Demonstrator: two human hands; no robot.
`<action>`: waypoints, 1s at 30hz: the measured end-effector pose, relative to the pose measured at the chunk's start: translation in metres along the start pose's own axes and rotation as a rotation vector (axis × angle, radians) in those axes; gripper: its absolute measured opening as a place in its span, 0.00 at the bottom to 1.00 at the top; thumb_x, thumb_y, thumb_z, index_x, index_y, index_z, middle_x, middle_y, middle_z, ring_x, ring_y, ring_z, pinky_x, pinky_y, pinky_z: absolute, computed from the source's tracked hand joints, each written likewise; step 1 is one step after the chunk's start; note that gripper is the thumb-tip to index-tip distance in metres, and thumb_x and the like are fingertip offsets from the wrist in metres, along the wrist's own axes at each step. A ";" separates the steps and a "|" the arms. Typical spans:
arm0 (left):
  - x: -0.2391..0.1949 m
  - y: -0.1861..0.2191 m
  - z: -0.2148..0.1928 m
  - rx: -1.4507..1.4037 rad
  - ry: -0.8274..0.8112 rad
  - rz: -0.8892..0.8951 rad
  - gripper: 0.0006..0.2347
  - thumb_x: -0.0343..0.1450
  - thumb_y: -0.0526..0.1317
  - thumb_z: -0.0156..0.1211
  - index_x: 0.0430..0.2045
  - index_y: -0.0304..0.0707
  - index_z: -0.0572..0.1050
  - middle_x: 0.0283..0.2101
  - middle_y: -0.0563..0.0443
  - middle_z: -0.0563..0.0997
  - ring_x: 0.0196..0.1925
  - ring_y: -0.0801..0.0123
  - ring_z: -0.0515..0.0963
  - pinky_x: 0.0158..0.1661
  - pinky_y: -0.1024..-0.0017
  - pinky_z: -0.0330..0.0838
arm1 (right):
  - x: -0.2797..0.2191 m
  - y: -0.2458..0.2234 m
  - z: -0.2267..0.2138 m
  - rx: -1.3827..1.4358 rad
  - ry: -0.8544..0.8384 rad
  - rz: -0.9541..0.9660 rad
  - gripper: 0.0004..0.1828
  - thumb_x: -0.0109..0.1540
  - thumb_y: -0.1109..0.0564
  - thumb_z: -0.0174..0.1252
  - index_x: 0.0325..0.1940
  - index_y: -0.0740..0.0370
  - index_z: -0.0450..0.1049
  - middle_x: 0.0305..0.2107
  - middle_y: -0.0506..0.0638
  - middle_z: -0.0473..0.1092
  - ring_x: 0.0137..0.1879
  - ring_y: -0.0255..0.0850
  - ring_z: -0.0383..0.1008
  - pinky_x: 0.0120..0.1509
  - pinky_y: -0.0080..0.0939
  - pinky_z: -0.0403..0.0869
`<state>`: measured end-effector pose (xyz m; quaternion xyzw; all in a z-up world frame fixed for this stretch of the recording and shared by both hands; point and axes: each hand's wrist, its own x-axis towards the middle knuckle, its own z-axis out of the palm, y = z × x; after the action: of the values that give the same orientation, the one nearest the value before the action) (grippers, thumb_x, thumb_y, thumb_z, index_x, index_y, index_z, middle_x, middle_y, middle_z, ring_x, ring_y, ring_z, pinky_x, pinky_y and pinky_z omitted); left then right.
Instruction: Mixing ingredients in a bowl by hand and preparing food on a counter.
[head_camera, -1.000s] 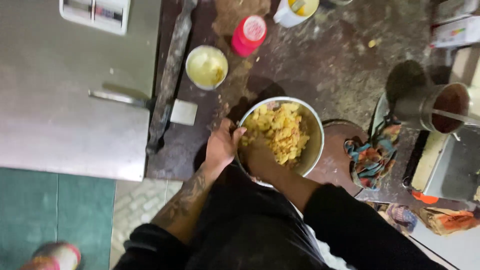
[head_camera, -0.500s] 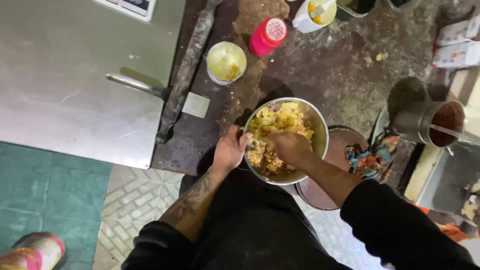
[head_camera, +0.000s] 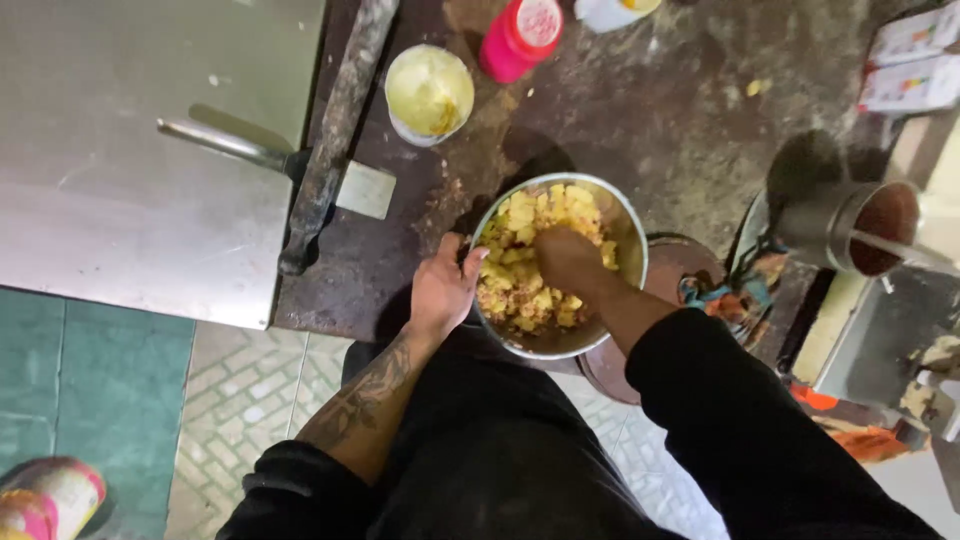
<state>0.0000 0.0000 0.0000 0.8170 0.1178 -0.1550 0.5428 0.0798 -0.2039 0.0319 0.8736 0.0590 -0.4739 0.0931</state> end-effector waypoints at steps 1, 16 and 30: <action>0.001 -0.001 0.000 0.050 0.001 -0.023 0.18 0.75 0.55 0.54 0.42 0.37 0.70 0.29 0.30 0.81 0.36 0.31 0.79 0.37 0.42 0.70 | 0.001 0.000 -0.011 -0.029 -0.019 -0.048 0.17 0.64 0.54 0.59 0.57 0.55 0.78 0.52 0.55 0.75 0.61 0.48 0.75 0.64 0.50 0.74; -0.011 -0.011 0.015 0.080 0.067 -0.089 0.12 0.76 0.50 0.54 0.36 0.42 0.70 0.26 0.31 0.80 0.34 0.31 0.79 0.33 0.40 0.69 | 0.024 -0.051 0.061 -0.091 0.237 -0.172 0.12 0.62 0.49 0.59 0.42 0.59 0.78 0.36 0.59 0.77 0.45 0.56 0.79 0.59 0.65 0.72; -0.001 -0.016 0.020 0.077 0.104 -0.040 0.13 0.74 0.52 0.56 0.34 0.41 0.71 0.26 0.30 0.79 0.33 0.31 0.79 0.33 0.41 0.71 | 0.009 0.076 0.054 -0.023 0.255 -0.495 0.21 0.54 0.62 0.57 0.50 0.52 0.76 0.38 0.54 0.78 0.47 0.48 0.79 0.52 0.60 0.74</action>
<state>-0.0091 -0.0127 -0.0201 0.8417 0.1560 -0.1277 0.5009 0.0547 -0.2899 0.0036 0.8841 0.2872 -0.3678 -0.0239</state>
